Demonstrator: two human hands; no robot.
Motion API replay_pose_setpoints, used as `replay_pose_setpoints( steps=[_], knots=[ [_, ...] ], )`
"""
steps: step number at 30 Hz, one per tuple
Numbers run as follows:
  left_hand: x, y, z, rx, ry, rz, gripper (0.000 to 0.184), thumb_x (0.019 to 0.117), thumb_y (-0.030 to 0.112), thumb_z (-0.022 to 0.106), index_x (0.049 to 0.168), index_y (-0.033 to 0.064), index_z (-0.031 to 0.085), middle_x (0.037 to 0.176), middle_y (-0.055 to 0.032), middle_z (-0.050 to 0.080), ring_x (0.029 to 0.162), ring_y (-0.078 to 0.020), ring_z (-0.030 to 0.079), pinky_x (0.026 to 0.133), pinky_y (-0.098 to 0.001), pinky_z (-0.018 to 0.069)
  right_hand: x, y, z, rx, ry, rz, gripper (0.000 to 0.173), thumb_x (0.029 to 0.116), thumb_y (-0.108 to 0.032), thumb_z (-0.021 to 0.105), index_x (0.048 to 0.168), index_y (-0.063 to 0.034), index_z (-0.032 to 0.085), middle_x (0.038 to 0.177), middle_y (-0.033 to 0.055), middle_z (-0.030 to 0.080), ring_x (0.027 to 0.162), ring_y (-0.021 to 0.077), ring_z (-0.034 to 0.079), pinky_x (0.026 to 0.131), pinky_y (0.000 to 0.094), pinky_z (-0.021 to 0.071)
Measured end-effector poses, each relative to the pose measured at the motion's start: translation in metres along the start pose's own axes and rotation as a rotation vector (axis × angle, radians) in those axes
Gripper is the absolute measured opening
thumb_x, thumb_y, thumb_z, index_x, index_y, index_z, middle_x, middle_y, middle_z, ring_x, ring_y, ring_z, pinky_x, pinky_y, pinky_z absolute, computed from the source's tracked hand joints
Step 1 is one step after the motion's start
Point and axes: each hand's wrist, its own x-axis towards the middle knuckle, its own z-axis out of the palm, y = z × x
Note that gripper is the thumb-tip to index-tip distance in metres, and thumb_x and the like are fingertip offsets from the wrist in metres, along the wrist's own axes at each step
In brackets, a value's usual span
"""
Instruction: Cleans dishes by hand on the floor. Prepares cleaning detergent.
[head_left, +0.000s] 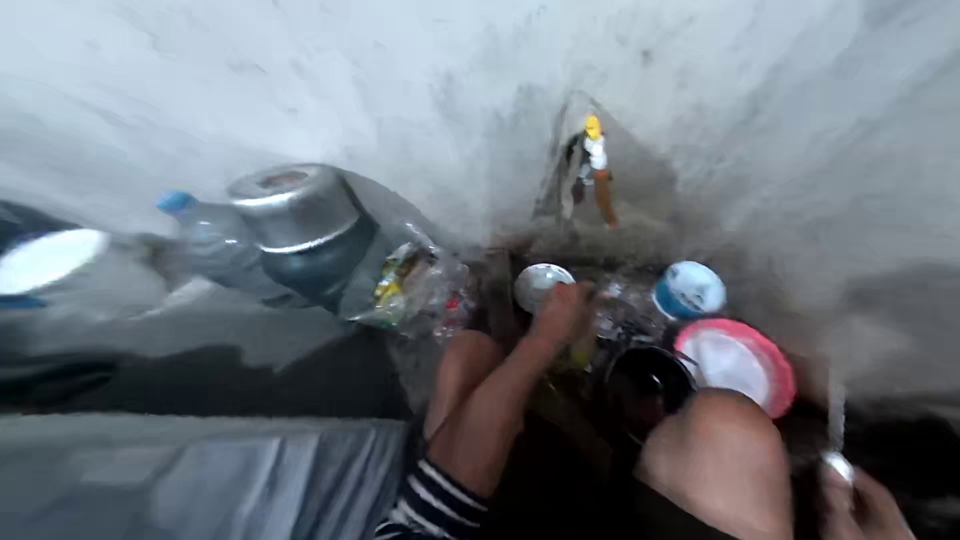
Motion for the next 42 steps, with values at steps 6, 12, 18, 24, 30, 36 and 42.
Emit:
replay_pose_setpoints(
  steps=[6,12,18,24,30,36,42],
  knots=[
    [-0.008,-0.023,-0.006,0.119,0.129,0.027,0.045,0.1052,0.051,0.050,0.101,0.0115,0.071,0.083,-0.0122,0.069,0.082,-0.0328,0.070,0.075,-0.0563,0.0560,0.100,0.000,0.056,-0.057,-0.253,0.112,0.038,0.0983,-0.020,0.070,0.129,0.0011,0.065,0.127,0.0242,0.065,0.114,0.0336,0.066,0.102,0.0489,0.0536],
    [-0.004,-0.045,0.002,0.178,0.217,0.063,0.044,0.1048,0.048,0.053,0.096,0.0093,0.071,0.079,-0.0153,0.069,0.078,-0.0377,0.070,0.070,-0.0609,0.0544,0.147,0.046,0.096,-0.318,-0.444,0.185,0.043,0.0969,-0.019,0.070,0.134,0.0005,0.061,0.138,0.0281,0.058,0.127,0.0423,0.058,0.108,0.0560,0.0477],
    [-0.005,-0.043,0.005,0.161,0.312,0.175,0.048,0.1034,0.048,0.054,0.089,0.0053,0.069,0.069,-0.0155,0.064,0.069,-0.0378,0.067,0.062,-0.0594,0.0522,0.140,0.047,0.121,-0.581,-0.633,0.464,0.051,0.1050,-0.029,0.053,0.142,0.0063,0.052,0.148,0.0298,0.050,0.132,0.0429,0.056,0.109,0.0577,0.0469],
    [0.002,-0.023,0.022,0.084,0.240,0.242,0.048,0.1053,0.045,0.052,0.087,0.0049,0.069,0.067,-0.0109,0.063,0.065,-0.0305,0.067,0.061,-0.0534,0.0530,0.143,0.077,0.144,-0.533,-0.595,0.360,0.043,0.1056,-0.029,0.053,0.137,-0.0001,0.062,0.143,0.0278,0.056,0.135,0.0433,0.053,0.111,0.0586,0.0447],
    [0.018,0.023,0.048,-0.127,0.071,0.062,0.043,0.1093,0.038,0.047,0.096,0.0036,0.068,0.075,-0.0121,0.065,0.072,-0.0286,0.067,0.070,-0.0529,0.0541,0.217,-0.022,0.069,-0.192,-0.682,0.049,0.038,0.1061,-0.033,0.056,0.132,-0.0070,0.067,0.126,0.0161,0.069,0.116,0.0292,0.067,0.104,0.0503,0.0519],
    [0.038,0.098,0.065,-0.555,0.042,-0.037,0.044,0.1092,0.043,0.044,0.110,0.0044,0.066,0.089,-0.0142,0.066,0.083,-0.0288,0.066,0.077,-0.0522,0.0546,0.180,-0.140,0.039,0.000,-1.028,-0.352,0.103,0.0818,-0.048,0.085,0.162,-0.0153,0.029,0.149,0.0118,0.056,0.132,0.0234,0.059,0.110,0.0459,0.0493],
    [0.076,0.179,0.047,-0.789,-0.152,0.150,0.047,0.1103,0.043,0.041,0.120,0.0020,0.061,0.105,-0.0183,0.065,0.093,-0.0300,0.068,0.082,-0.0519,0.0575,0.179,-0.120,0.052,0.379,-0.238,-0.153,0.027,0.1004,-0.016,0.062,0.121,-0.0001,0.066,0.100,0.0040,0.073,0.091,0.0036,0.069,0.086,0.0245,0.0583]
  ],
)
